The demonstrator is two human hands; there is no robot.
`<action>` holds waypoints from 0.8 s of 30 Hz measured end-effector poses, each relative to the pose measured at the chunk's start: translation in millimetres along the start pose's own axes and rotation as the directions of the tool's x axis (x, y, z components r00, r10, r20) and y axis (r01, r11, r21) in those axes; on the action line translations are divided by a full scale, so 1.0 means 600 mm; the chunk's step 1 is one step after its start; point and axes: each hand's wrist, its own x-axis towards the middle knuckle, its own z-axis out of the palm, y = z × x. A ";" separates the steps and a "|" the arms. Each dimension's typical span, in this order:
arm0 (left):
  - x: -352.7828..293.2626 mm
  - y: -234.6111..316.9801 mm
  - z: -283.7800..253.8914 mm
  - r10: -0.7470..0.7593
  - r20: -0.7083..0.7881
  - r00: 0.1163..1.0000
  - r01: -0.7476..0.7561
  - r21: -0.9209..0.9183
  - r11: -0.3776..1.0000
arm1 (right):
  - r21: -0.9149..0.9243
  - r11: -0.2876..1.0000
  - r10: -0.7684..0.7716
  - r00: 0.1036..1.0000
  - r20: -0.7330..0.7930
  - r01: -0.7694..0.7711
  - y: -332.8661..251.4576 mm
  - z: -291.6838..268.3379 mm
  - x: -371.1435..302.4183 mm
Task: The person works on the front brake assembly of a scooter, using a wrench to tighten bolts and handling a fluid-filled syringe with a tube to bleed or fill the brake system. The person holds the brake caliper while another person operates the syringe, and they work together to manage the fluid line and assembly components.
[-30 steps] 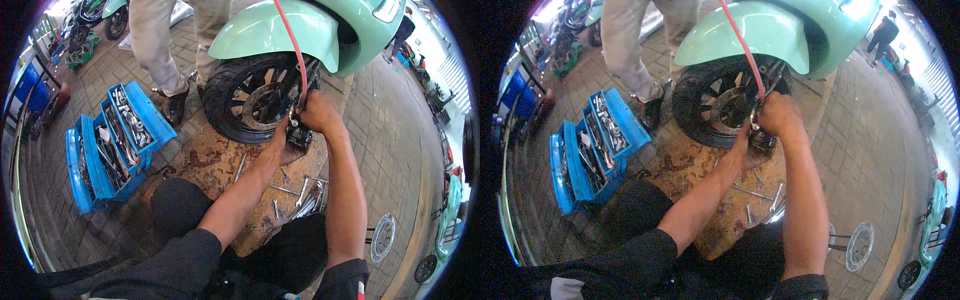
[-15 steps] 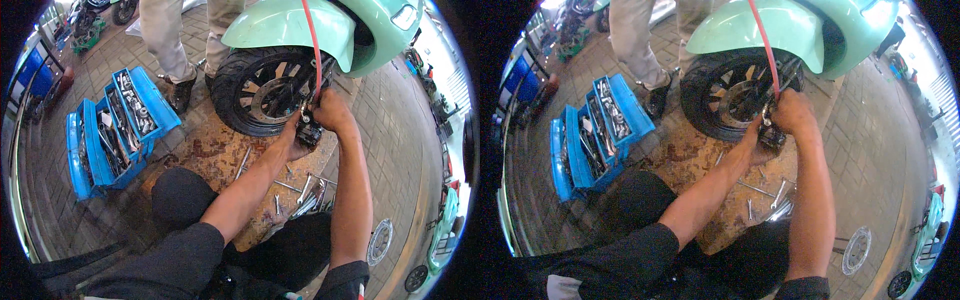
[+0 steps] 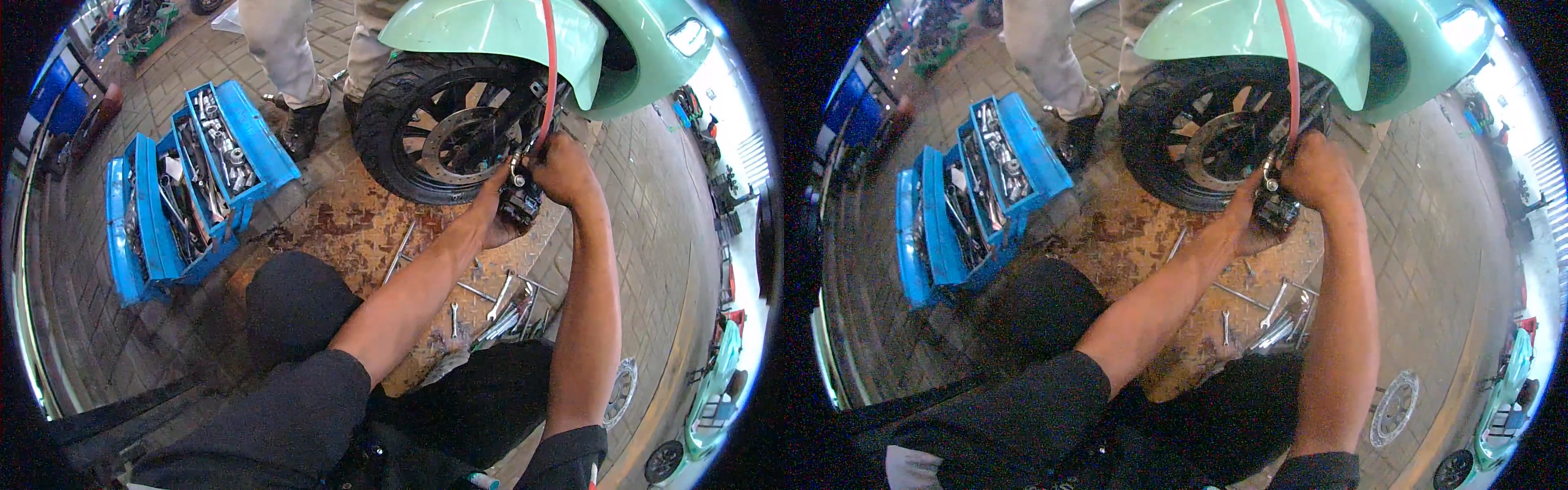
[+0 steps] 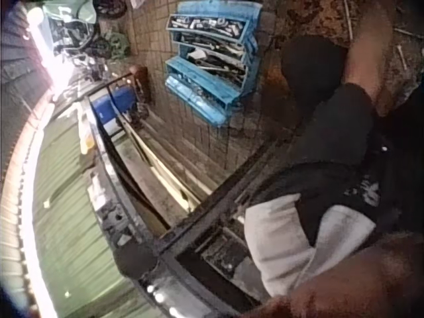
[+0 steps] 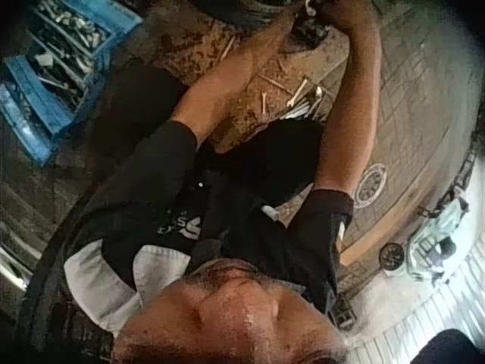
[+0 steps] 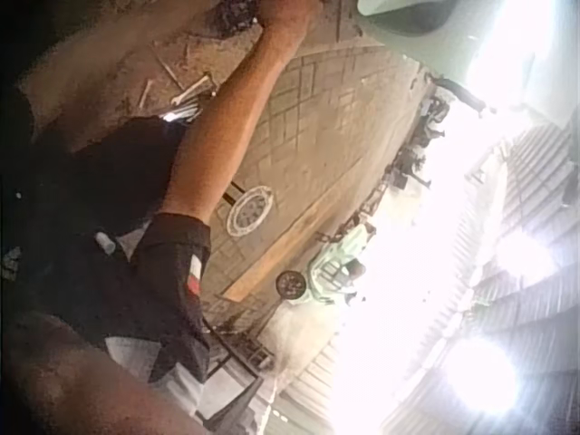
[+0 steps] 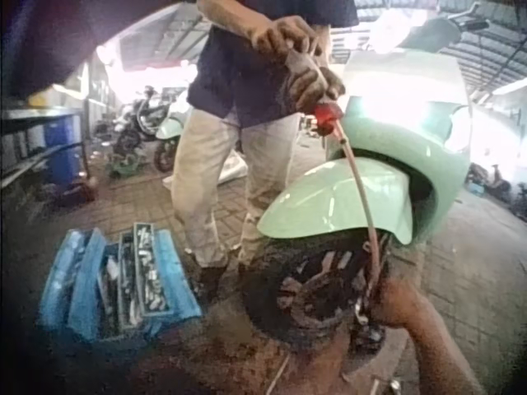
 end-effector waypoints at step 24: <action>-0.024 -0.005 -0.012 0.541 -0.136 0.830 -0.243 0.785 0.570 | 0.634 0.732 0.032 0.941 0.336 -0.251 0.069 0.025 0.015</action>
